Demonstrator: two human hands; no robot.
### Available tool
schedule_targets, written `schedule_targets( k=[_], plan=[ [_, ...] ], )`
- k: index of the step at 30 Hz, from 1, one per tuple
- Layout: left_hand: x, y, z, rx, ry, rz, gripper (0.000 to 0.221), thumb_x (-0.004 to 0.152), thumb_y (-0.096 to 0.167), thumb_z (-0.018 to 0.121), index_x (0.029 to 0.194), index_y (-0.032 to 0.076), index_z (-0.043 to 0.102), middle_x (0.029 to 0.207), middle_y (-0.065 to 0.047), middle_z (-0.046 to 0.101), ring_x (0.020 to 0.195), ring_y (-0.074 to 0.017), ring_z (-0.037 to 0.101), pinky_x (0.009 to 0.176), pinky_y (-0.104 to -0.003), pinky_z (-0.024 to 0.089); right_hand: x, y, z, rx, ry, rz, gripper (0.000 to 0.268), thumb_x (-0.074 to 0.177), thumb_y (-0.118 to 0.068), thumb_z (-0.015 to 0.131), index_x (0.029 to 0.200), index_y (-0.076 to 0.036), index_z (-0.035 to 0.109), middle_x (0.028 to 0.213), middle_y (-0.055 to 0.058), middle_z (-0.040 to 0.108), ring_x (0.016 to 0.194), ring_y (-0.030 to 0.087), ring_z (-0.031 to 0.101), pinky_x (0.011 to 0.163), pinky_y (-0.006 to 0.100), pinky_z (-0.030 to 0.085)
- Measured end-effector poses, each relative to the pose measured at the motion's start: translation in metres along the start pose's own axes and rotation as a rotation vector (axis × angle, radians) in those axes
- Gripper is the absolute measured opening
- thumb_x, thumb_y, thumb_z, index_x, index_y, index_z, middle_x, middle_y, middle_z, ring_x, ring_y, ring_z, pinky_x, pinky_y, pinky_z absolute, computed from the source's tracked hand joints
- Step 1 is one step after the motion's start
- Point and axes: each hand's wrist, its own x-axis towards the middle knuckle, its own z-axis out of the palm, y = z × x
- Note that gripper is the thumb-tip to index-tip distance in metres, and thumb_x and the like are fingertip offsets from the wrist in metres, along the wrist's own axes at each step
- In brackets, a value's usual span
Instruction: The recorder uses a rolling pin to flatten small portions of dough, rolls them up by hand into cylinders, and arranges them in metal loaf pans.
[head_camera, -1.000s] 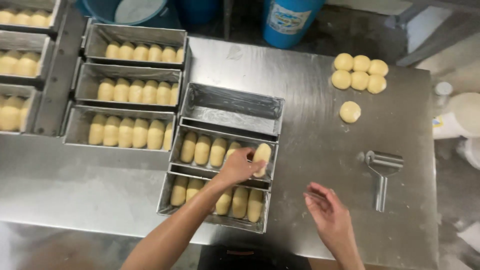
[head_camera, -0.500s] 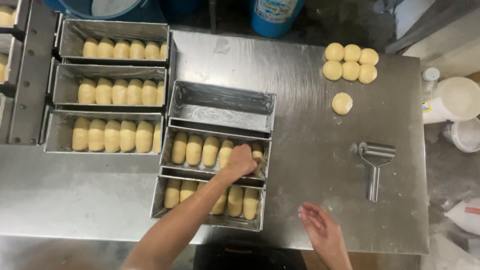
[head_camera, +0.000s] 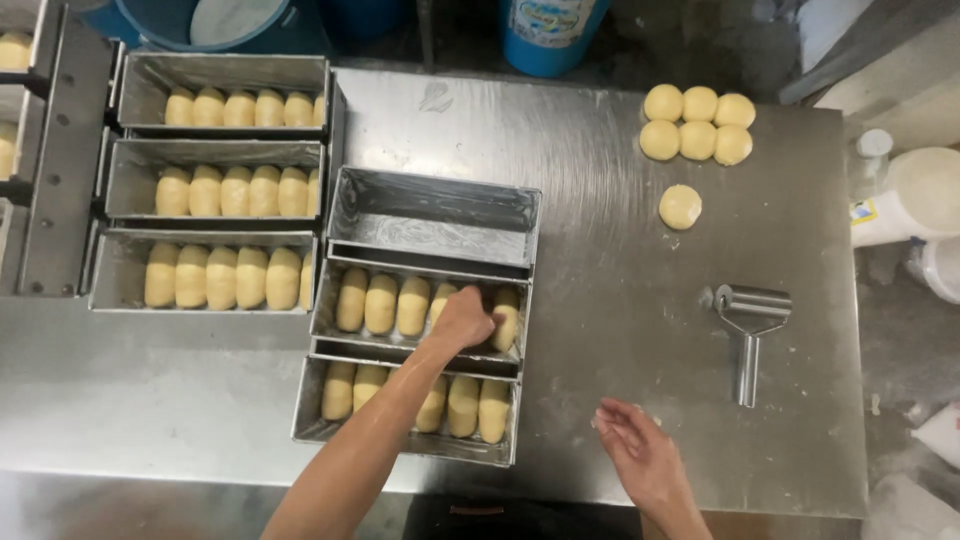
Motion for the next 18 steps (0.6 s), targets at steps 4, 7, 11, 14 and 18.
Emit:
schedule_targets(
  k=[4,7,11,14,18],
  plan=[
    [0.008,-0.028,0.022,0.103,0.153,0.000,0.039,0.081,0.025,0.078,0.099,-0.009,0.067,0.102,-0.034,0.070,0.103,-0.0478,0.068,0.090,-0.051,0.055,0.015,0.010,-0.018,-0.002,-0.065,-0.012,0.039,0.092,-0.013,0.068,0.128,0.000,0.064,0.118,0.013,0.076,0.114,0.019,0.071,0.100,0.031,0.056],
    [0.012,-0.034,0.027,0.113,0.216,0.037,0.036,0.082,0.023,0.077,0.095,-0.009,0.067,0.098,-0.034,0.070,0.100,-0.0492,0.068,0.089,-0.052,0.055,0.029,0.011,-0.047,-0.040,-0.100,0.021,0.039,0.091,-0.014,0.068,0.128,-0.002,0.065,0.118,0.012,0.076,0.114,0.018,0.072,0.099,0.031,0.057],
    [-0.005,0.003,-0.007,-0.016,0.008,-0.039,0.033,0.082,0.023,0.074,0.098,-0.005,0.071,0.097,-0.028,0.073,0.097,-0.0436,0.072,0.086,-0.049,0.055,0.053,-0.007,-0.105,-0.087,-0.163,0.027,0.039,0.092,-0.019,0.067,0.129,-0.005,0.066,0.121,0.010,0.076,0.115,0.017,0.072,0.099,0.031,0.056],
    [-0.019,0.012,-0.020,0.195,-0.059,-0.118,0.031,0.086,0.027,0.071,0.097,-0.003,0.074,0.095,-0.026,0.075,0.095,-0.0415,0.073,0.085,-0.049,0.055,0.074,0.009,-0.156,-0.124,-0.144,0.026,0.041,0.092,-0.023,0.067,0.129,-0.008,0.065,0.122,0.008,0.076,0.116,0.017,0.072,0.100,0.032,0.056],
    [-0.070,0.136,-0.035,0.360,0.157,-0.273,0.032,0.101,0.030,0.060,0.102,0.003,0.075,0.095,-0.023,0.076,0.094,-0.0408,0.073,0.086,-0.051,0.054,0.087,0.011,-0.209,-0.306,0.077,-0.165,0.048,0.088,-0.026,0.070,0.132,-0.009,0.063,0.119,0.011,0.074,0.112,0.025,0.072,0.091,0.037,0.058]
  ],
)
